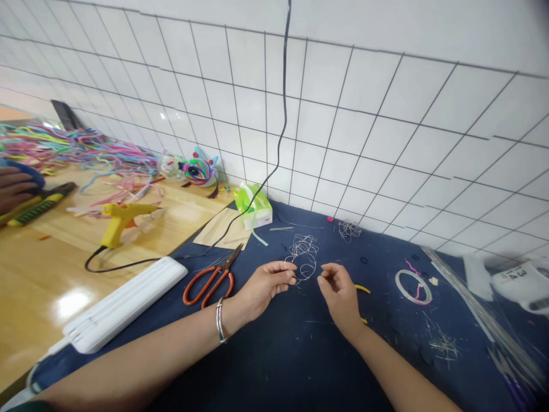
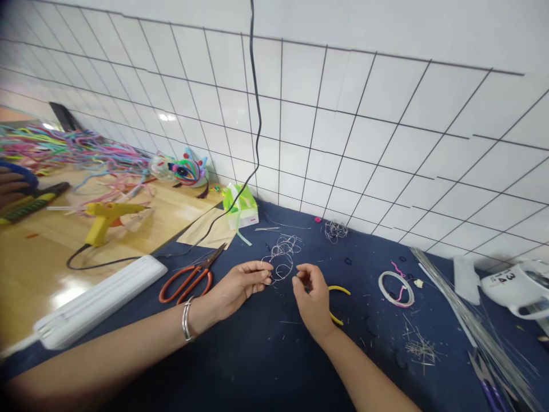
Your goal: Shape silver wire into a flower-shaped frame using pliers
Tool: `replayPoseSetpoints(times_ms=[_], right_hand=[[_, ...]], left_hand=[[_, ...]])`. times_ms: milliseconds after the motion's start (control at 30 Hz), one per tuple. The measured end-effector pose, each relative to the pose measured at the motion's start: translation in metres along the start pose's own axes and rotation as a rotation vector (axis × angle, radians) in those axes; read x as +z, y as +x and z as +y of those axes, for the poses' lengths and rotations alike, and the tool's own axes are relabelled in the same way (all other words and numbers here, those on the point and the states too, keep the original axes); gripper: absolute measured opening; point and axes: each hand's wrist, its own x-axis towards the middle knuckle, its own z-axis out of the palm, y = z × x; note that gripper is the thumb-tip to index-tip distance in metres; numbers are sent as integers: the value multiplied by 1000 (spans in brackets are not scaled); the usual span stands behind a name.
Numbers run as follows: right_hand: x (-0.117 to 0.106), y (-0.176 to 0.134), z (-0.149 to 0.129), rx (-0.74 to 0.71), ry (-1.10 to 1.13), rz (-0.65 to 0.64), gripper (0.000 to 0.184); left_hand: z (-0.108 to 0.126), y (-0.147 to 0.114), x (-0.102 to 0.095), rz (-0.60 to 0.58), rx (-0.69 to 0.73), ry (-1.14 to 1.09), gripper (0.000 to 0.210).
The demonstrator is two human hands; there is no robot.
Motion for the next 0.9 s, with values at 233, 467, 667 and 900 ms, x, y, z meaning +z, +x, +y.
replayPoseSetpoints(times_ms=[233, 467, 667, 900], right_hand=[[1, 1, 1, 77, 257, -11, 22], [2, -4, -5, 4, 253, -100, 26], [2, -5, -5, -38, 308, -151, 32], [4, -5, -3, -18, 291, -119, 30]], left_hand=[[-1, -1, 2, -37, 54, 10, 30], [-4, -1, 5, -3, 194, 153, 29], [-3, -1, 5, 15, 188, 144, 27], [-4, 0, 3, 38, 164, 124, 28]])
